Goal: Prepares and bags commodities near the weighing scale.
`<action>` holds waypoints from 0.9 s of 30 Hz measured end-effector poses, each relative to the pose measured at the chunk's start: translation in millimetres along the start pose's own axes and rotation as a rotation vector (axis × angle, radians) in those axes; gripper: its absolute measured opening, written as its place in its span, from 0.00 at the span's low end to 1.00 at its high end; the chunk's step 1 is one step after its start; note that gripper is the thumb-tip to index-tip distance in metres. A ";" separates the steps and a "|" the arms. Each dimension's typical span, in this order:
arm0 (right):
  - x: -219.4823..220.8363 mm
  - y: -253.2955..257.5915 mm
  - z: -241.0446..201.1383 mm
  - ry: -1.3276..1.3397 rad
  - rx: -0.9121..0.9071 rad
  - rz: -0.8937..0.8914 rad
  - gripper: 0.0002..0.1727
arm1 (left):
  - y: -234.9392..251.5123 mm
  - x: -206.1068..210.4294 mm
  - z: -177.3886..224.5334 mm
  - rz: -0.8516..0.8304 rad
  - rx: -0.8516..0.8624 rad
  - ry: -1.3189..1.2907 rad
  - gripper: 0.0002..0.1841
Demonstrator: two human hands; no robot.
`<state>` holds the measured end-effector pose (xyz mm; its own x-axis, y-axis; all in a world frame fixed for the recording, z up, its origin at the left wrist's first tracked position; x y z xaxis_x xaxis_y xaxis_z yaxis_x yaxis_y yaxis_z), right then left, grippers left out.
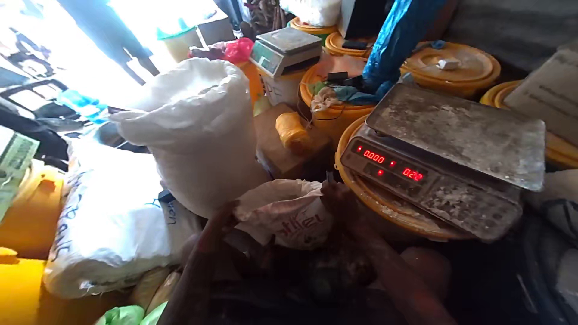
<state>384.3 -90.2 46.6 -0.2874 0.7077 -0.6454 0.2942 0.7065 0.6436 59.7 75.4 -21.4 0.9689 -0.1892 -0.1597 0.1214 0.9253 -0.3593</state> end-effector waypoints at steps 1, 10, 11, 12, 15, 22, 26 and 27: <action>1.8 0.6 1.7 -0.012 0.019 0.027 0.08 | -6.5 -4.2 5.5 -0.016 0.025 0.091 0.19; 4.7 -9.7 6.9 -0.022 0.078 0.049 0.08 | -67.3 76.2 59.5 -0.716 0.928 1.080 0.48; 3.7 -10.8 5.6 -0.030 0.072 0.056 0.08 | -66.2 85.7 56.0 -0.794 0.888 1.145 0.43; 2.3 -11.8 4.1 -0.039 0.063 0.063 0.08 | -63.4 92.4 54.0 -0.848 0.860 1.198 0.36; -1.9 -12.9 0.2 -0.033 0.036 0.064 0.09 | -59.6 99.1 53.0 -1.019 0.798 1.253 0.14; -5.5 -10.3 -9.7 -0.007 0.017 0.007 0.10 | -76.4 109.7 41.0 -1.213 0.469 1.307 0.10; -12.5 -7.9 -1.7 0.042 0.099 -0.134 0.13 | -88.4 116.1 59.9 -1.163 0.583 1.219 0.27; -13.9 -8.3 -1.0 0.057 0.097 -0.158 0.13 | -85.5 112.1 67.1 -1.092 0.596 1.138 0.30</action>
<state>384.9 -105.9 50.7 -0.3873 0.5887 -0.7095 0.3265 0.8073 0.4916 172.4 -2.8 53.2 -0.2222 -0.6578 -0.7196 0.8993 0.1468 -0.4119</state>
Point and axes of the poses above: each hand's wrist, its own y-axis towards the middle knuckle, its own x-axis out of the palm, z = x × y, the point moved 8 cm from there along y, towards the middle knuckle, and after that the axes turned 12 degrees about x, right-handed, at the moved point
